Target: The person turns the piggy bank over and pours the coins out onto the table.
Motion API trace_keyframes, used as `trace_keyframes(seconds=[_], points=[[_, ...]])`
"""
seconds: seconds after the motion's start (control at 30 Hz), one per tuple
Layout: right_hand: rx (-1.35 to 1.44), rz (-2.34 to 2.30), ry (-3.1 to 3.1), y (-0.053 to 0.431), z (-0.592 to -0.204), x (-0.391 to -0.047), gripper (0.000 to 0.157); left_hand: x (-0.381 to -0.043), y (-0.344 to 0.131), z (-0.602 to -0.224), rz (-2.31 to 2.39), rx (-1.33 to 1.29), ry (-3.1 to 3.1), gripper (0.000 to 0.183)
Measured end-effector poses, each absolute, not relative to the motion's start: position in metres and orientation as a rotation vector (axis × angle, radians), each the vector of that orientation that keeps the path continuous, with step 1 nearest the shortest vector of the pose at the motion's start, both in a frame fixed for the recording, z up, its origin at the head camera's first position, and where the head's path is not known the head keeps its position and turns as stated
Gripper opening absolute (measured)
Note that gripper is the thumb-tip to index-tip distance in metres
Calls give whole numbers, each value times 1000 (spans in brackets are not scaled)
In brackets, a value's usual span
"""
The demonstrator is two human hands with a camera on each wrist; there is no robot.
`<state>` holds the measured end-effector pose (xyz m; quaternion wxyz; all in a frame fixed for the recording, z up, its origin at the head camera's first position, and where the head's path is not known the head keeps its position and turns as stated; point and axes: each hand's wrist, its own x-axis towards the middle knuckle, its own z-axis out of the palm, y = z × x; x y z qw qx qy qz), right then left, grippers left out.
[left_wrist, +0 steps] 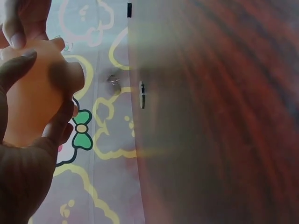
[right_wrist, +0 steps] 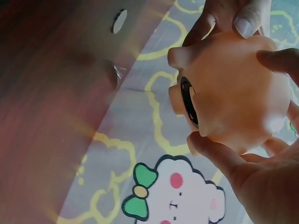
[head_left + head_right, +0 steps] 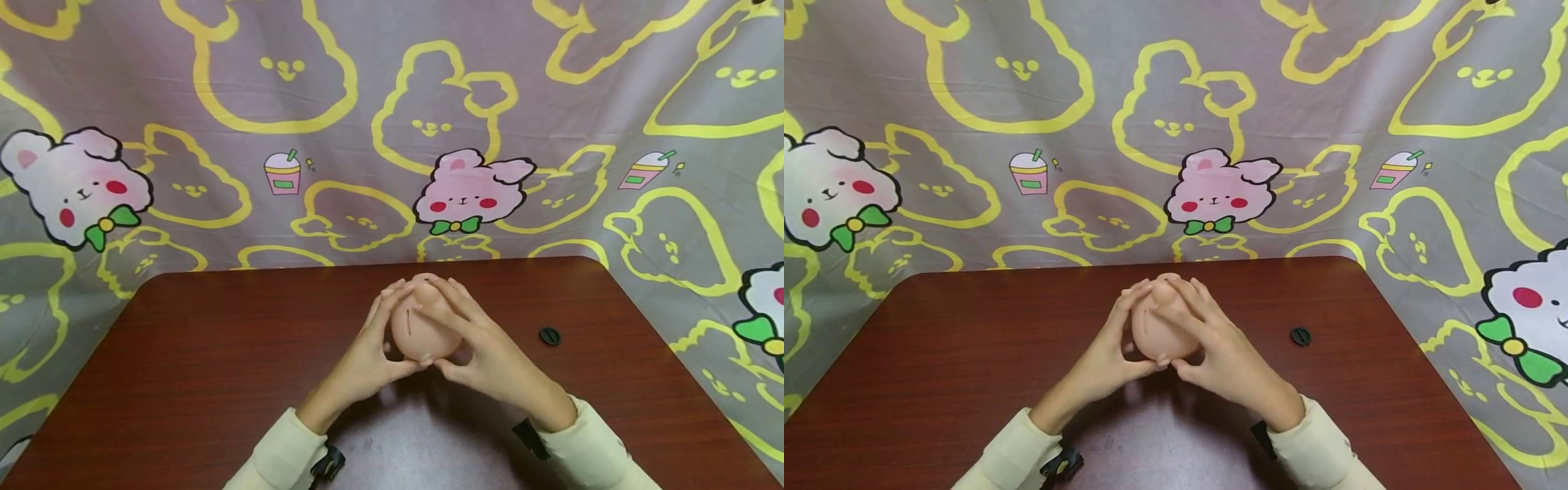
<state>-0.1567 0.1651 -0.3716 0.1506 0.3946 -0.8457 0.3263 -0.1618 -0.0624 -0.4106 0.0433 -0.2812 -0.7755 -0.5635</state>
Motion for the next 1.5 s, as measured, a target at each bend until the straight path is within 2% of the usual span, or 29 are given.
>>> trace_keyframes(seconds=[0.3,0.53,0.8,0.93,1.17,1.5], points=[[1045,1444,-2432,172,-379,-161,80,-163,-65,-410,-1798,-923,-2343,105],[790,1924,-2449,176,-379,-162,81,-164,-64,-407,-1897,-923,-2312,97],[641,2350,-2261,175,-385,-168,76,-166,-63,-398,-2061,-917,-2252,92],[562,2607,-2123,175,-389,-169,74,-166,-64,-392,-1991,-872,-2304,89],[559,2750,-1985,174,-394,-172,75,-166,-66,-385,-1845,-811,-2407,83],[550,2632,-2064,171,-393,-170,74,-166,-67,-386,-1860,-802,-2417,83]])
